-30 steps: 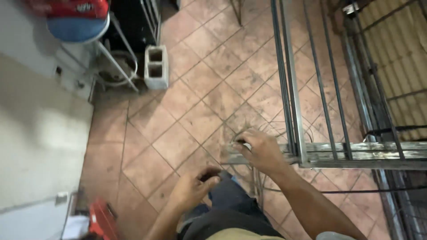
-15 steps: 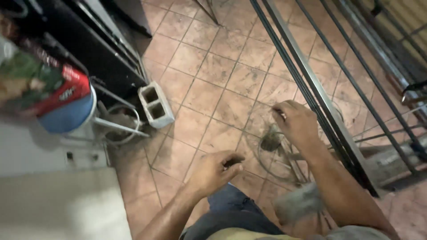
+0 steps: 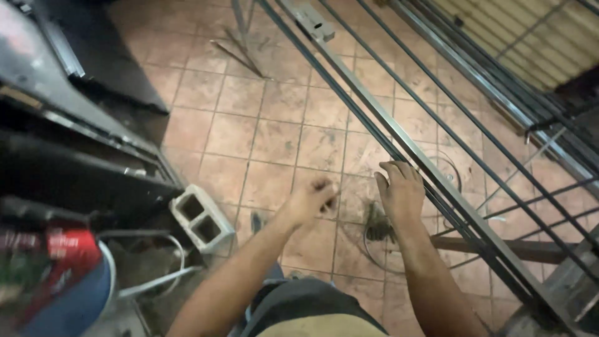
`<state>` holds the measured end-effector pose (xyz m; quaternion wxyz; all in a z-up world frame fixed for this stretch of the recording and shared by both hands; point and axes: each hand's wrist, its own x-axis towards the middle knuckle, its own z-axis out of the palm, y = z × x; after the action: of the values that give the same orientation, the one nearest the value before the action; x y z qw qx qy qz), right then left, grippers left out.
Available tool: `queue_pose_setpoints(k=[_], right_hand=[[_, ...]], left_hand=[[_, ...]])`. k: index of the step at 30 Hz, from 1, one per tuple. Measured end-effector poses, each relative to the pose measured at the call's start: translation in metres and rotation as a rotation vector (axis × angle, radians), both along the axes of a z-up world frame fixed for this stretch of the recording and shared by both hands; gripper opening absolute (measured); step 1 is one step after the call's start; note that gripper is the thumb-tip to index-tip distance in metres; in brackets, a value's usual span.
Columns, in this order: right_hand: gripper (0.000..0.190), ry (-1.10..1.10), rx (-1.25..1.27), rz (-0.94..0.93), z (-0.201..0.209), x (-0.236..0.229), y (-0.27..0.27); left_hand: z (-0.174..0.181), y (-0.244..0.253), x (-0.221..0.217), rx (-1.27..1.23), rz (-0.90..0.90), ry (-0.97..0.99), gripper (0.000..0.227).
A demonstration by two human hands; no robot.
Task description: Assembling a metal gate frame by positioning metal rods into the structure
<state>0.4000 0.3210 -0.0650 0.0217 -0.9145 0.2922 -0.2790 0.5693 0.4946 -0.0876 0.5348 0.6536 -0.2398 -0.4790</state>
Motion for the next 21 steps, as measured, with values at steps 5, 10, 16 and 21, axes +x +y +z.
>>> queue_pose_setpoints(k=[5, 10, 16, 21], right_hand=[[0.034, 0.175, -0.251, -0.256, -0.039, 0.048, -0.018], [0.032, 0.321, -0.232, -0.535, -0.033, 0.086, -0.004], [0.021, 0.342, -0.373, -0.599, -0.056, 0.087, -0.012], [0.020, 0.310, -0.283, -0.486, -0.061, 0.061, -0.014]], left_hand=[[-0.037, -0.100, 0.151, -0.007, 0.175, 0.260, 0.028], [-0.016, -0.173, 0.289, 0.066, 0.169, 0.252, 0.040], [-0.025, -0.222, 0.354, 0.154, 0.110, 0.235, 0.031], [0.041, -0.203, 0.347, 0.146, 0.130, 0.284, 0.018]])
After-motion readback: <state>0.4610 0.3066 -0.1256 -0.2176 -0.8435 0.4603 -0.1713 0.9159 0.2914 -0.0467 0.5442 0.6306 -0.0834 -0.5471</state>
